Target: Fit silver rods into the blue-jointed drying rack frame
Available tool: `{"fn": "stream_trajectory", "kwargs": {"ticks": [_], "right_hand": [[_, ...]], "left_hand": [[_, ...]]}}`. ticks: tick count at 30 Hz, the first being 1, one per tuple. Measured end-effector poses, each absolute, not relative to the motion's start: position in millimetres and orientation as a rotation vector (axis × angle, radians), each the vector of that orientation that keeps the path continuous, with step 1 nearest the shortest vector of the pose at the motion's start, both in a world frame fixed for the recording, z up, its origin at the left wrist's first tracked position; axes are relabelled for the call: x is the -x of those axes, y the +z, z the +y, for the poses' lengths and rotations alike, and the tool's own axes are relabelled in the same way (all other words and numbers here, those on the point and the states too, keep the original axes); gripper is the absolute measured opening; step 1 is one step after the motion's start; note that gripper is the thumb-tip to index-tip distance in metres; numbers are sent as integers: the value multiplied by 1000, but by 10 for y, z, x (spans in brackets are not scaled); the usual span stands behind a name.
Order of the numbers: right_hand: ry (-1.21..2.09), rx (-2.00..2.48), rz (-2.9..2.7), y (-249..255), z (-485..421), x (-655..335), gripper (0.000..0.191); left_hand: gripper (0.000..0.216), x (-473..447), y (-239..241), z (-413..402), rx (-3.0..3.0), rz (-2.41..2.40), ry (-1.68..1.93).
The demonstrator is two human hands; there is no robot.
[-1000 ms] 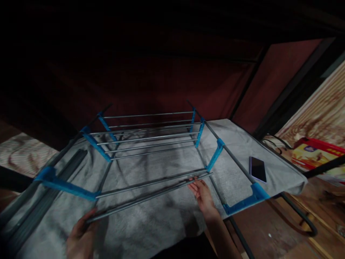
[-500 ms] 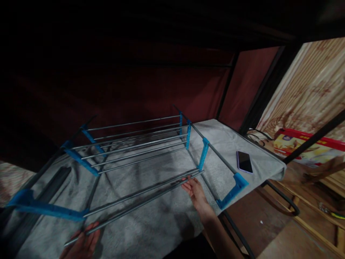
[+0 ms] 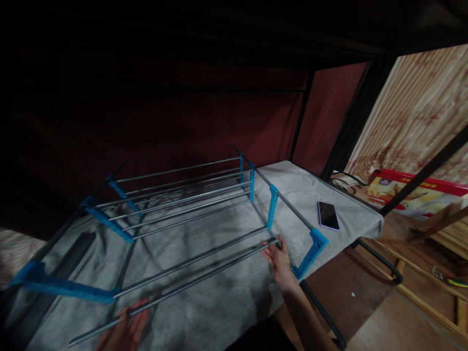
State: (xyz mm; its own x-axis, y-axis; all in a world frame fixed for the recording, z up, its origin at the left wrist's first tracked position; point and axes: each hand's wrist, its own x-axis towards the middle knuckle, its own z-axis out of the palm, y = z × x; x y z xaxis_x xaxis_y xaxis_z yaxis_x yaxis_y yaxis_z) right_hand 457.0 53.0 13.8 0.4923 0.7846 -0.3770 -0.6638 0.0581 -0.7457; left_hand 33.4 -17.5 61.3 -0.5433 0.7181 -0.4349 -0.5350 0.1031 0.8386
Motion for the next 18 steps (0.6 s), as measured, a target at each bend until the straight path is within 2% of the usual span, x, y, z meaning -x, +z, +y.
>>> {"fn": "stream_trajectory", "kwargs": {"ticks": [3, 9, 15, 18], "right_hand": [[1123, 1045, -160, 123, 467, -4586, 66], [1126, 1104, -180, -91, 316, -4713, 54], [1266, 1176, -295, -257, 147, -4544, 46], [1442, 1200, -329, -159, 41, -4213, 53]], "left_hand": [[38, -627, 707, -156, -267, 1359, 1647], [50, -1119, 984, -74, -546, 1264, 1668], [42, -1508, 1135, 97, -930, 1278, 1547], [36, -1727, 1139, 172, -1088, 1263, 1471]]}}
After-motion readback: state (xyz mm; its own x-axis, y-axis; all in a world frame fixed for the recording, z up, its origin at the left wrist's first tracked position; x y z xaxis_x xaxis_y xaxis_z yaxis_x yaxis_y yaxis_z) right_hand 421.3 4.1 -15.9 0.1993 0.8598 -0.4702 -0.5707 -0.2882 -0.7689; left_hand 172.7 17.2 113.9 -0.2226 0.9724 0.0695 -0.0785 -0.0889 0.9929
